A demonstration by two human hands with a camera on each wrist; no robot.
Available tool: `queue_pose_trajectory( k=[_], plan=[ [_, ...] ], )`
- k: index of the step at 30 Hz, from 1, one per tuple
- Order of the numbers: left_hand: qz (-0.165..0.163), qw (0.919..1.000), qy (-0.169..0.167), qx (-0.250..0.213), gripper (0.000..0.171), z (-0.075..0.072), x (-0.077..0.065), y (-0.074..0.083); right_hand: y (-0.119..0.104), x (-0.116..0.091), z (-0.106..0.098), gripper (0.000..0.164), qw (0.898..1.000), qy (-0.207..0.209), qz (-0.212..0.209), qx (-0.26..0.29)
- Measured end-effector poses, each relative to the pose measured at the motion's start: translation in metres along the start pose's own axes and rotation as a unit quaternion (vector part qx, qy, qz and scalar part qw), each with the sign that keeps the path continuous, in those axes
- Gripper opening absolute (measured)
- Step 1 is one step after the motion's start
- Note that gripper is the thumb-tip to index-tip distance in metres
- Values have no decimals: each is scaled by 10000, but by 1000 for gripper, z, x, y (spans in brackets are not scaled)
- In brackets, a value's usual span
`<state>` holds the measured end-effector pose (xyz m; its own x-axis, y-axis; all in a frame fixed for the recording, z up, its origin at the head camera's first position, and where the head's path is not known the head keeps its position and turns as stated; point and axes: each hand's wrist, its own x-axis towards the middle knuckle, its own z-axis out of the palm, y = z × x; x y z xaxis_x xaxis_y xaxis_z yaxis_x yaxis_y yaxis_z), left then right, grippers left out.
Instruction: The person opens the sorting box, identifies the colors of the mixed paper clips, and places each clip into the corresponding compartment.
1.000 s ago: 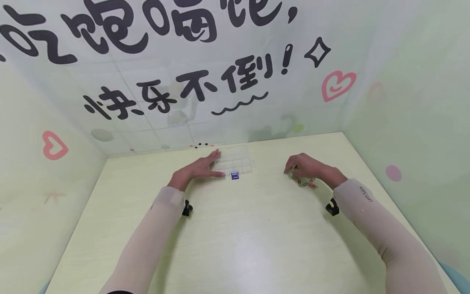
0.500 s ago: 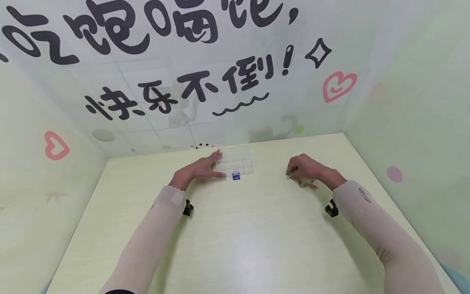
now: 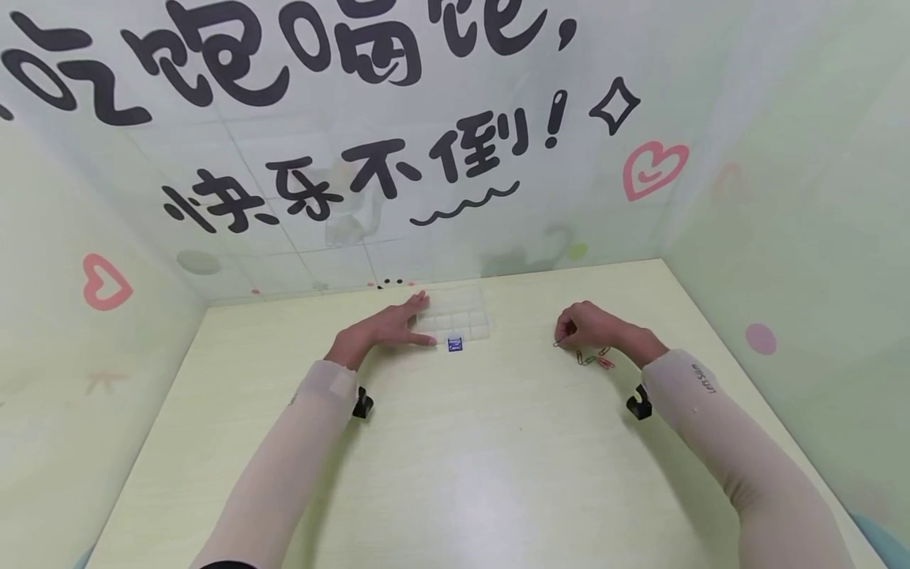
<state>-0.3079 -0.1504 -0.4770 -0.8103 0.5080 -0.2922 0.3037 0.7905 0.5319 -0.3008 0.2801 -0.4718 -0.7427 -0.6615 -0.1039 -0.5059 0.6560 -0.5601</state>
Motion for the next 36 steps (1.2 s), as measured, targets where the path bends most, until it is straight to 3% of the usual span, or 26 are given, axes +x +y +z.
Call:
queue_pose_trajectory(
  k=[13,36],
  plan=[
    [-14,10000,27,88,106,1,-2,1,-6,0,1,14,10000,-17,-50,6],
    [170,9995,248,-12,102,2,-5,3,-38,33,-3,14,9954,793,-532,95]
  ],
)
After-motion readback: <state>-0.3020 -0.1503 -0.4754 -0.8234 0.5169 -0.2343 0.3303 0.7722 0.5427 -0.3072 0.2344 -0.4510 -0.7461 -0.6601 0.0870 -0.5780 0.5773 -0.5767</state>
